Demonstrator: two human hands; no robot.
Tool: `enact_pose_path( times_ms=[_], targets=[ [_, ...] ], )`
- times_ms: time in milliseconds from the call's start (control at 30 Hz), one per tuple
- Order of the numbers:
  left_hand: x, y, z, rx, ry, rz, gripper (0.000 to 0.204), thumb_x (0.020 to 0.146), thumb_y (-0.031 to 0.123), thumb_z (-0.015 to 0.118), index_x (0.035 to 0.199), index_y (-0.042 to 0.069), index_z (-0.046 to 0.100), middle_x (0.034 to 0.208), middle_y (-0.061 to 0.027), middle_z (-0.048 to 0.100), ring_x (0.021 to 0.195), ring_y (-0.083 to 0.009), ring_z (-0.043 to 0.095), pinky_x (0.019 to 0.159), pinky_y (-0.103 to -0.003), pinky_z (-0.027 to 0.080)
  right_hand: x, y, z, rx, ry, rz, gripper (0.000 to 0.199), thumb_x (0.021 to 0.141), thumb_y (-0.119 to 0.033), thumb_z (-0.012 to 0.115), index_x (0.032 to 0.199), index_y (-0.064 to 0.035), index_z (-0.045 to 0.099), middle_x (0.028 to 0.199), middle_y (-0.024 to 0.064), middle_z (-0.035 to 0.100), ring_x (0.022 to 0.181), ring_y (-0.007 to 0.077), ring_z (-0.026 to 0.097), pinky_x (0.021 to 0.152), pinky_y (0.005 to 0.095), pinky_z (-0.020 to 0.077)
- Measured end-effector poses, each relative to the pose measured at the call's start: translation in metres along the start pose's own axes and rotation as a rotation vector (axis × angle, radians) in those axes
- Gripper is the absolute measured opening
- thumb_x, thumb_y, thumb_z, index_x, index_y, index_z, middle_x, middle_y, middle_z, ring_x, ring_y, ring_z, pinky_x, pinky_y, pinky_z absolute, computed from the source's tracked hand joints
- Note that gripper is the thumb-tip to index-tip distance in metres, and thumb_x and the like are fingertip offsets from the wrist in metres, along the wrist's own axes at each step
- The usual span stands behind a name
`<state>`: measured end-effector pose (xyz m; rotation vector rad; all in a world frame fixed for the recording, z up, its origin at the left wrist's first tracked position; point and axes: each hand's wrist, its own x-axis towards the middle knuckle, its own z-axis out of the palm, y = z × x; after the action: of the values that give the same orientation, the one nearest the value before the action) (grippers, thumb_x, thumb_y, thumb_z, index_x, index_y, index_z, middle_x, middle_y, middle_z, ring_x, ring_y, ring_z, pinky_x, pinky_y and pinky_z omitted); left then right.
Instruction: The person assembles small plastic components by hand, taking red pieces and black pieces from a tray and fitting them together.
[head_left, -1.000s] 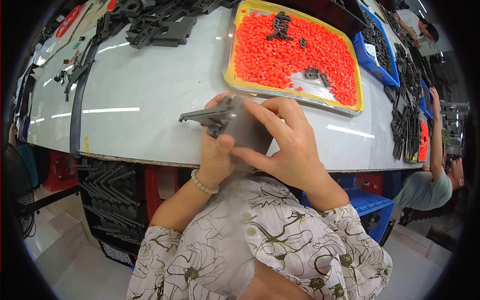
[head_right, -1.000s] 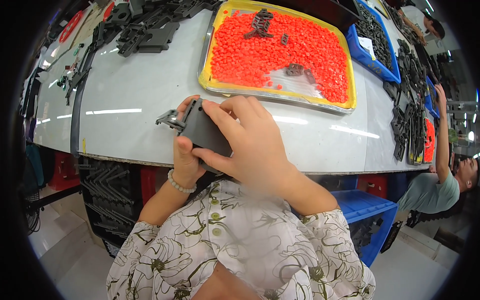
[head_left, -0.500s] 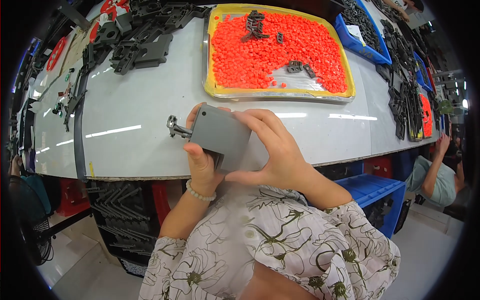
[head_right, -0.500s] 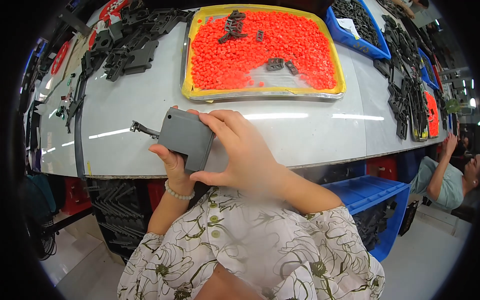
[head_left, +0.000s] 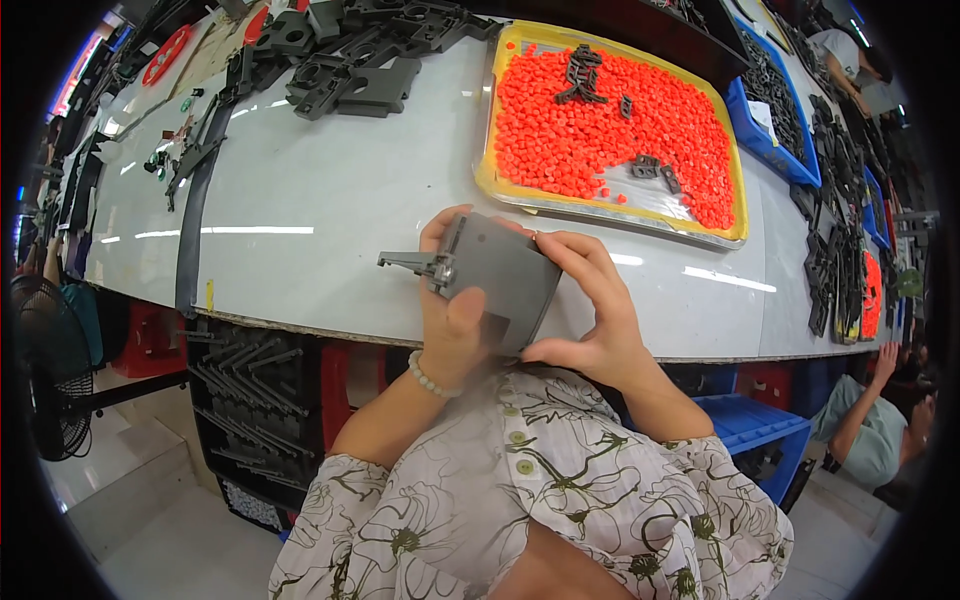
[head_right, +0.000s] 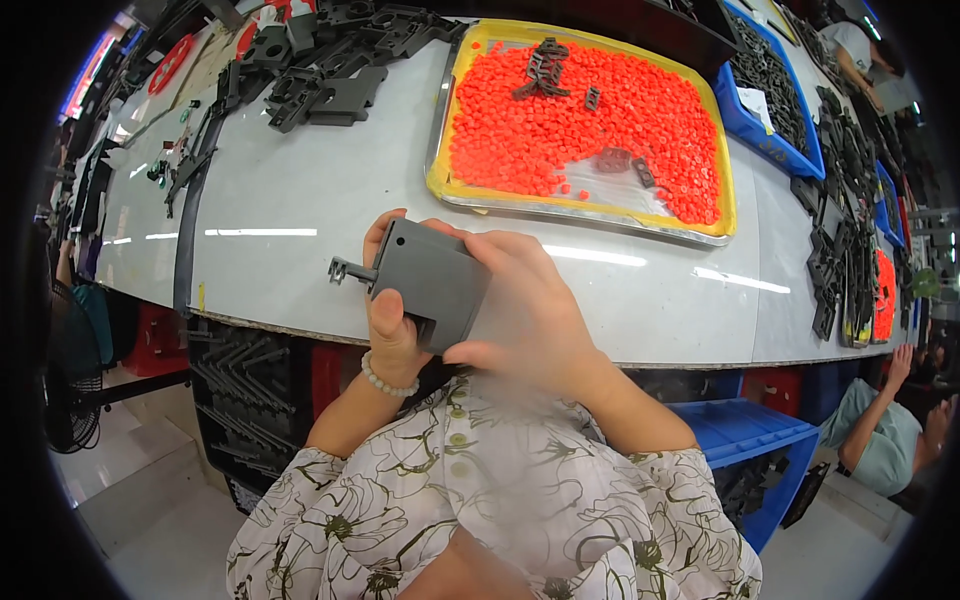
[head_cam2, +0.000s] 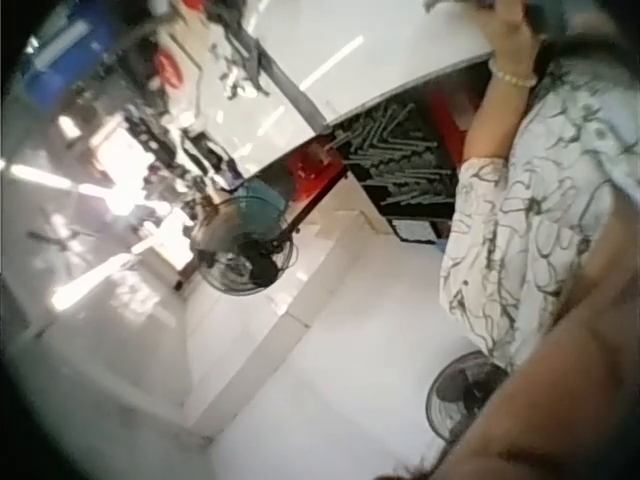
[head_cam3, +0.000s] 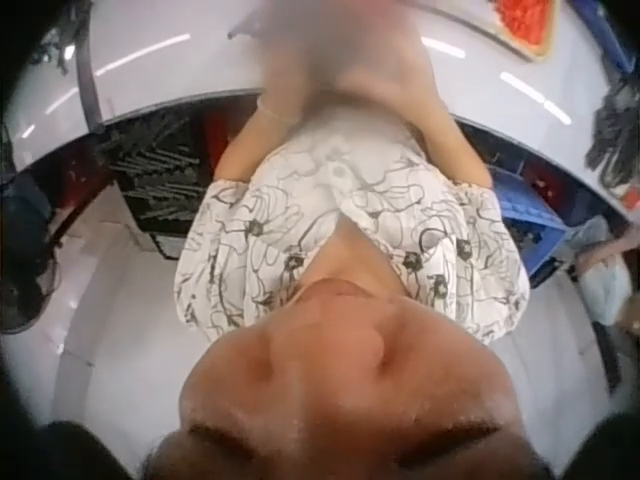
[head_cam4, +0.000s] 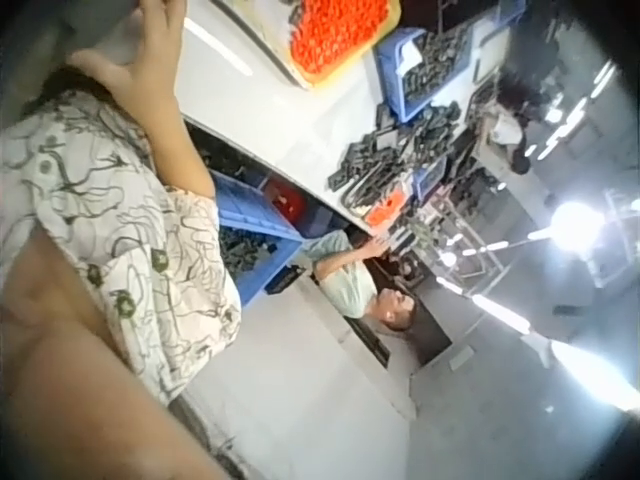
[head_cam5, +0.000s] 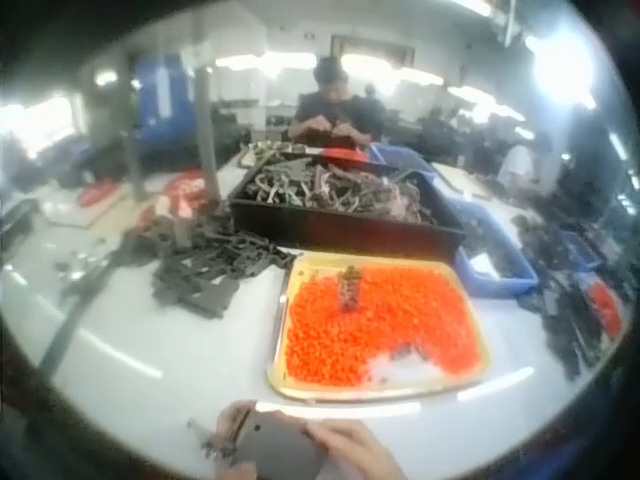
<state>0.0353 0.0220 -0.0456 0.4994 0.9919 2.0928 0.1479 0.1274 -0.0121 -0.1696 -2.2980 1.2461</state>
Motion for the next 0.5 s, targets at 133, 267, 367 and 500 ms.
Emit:
enact_pose_path(
  times_ms=[133, 267, 367, 500],
  targets=[
    [-0.0011, 0.0014, 0.0057, 0.009, -0.059, 0.069, 0.089, 0.067, 0.057, 0.069, 0.127, 0.010, 0.024, 0.113, -0.0166, 0.046, 0.107, -0.0277, 0.050, 0.090, -0.040, 0.047, -0.0063, 0.0046, 0.0095, 0.701, 0.171, 0.474, 0.039, 0.086, -0.012, 0.052, 0.124, -0.0007, 0.046, 0.117, 0.0085, 0.051, 0.109, 0.0151, 0.046, 0.091, 0.0304, 0.0395],
    [-0.0009, -0.0001, 0.0080, 0.093, -0.021, 0.151, 0.090, 0.067, 0.058, 0.069, 0.127, 0.010, 0.023, 0.113, -0.0174, 0.046, 0.108, -0.0301, 0.049, 0.091, -0.042, 0.045, 0.0011, 0.0087, 0.0088, 0.916, 0.088, 0.541, 0.036, 0.090, -0.019, 0.050, 0.120, 0.0007, 0.050, 0.116, 0.0087, 0.052, 0.107, 0.0144, 0.048, 0.090, 0.0284, 0.0396],
    [0.0002, -0.0002, 0.0113, 0.069, -0.024, 0.168, 0.089, 0.067, 0.059, 0.068, 0.127, 0.010, 0.023, 0.113, -0.0176, 0.046, 0.110, -0.0311, 0.048, 0.091, -0.042, 0.045, -0.0011, 0.0047, 0.0085, 1.034, 0.058, 0.670, 0.039, 0.092, -0.026, 0.046, 0.118, 0.0032, 0.050, 0.115, 0.0081, 0.053, 0.105, 0.0136, 0.049, 0.089, 0.0280, 0.0396],
    [0.0020, -0.0027, 0.0088, 0.069, -0.025, 0.188, 0.088, 0.068, 0.058, 0.068, 0.126, 0.009, 0.024, 0.113, -0.0179, 0.046, 0.112, -0.0317, 0.048, 0.091, -0.043, 0.044, -0.0021, 0.0024, 0.0122, 1.102, 0.065, 0.730, 0.044, 0.093, -0.028, 0.044, 0.120, 0.0054, 0.047, 0.113, 0.0070, 0.054, 0.103, 0.0139, 0.050, 0.089, 0.0282, 0.0395]
  ],
)
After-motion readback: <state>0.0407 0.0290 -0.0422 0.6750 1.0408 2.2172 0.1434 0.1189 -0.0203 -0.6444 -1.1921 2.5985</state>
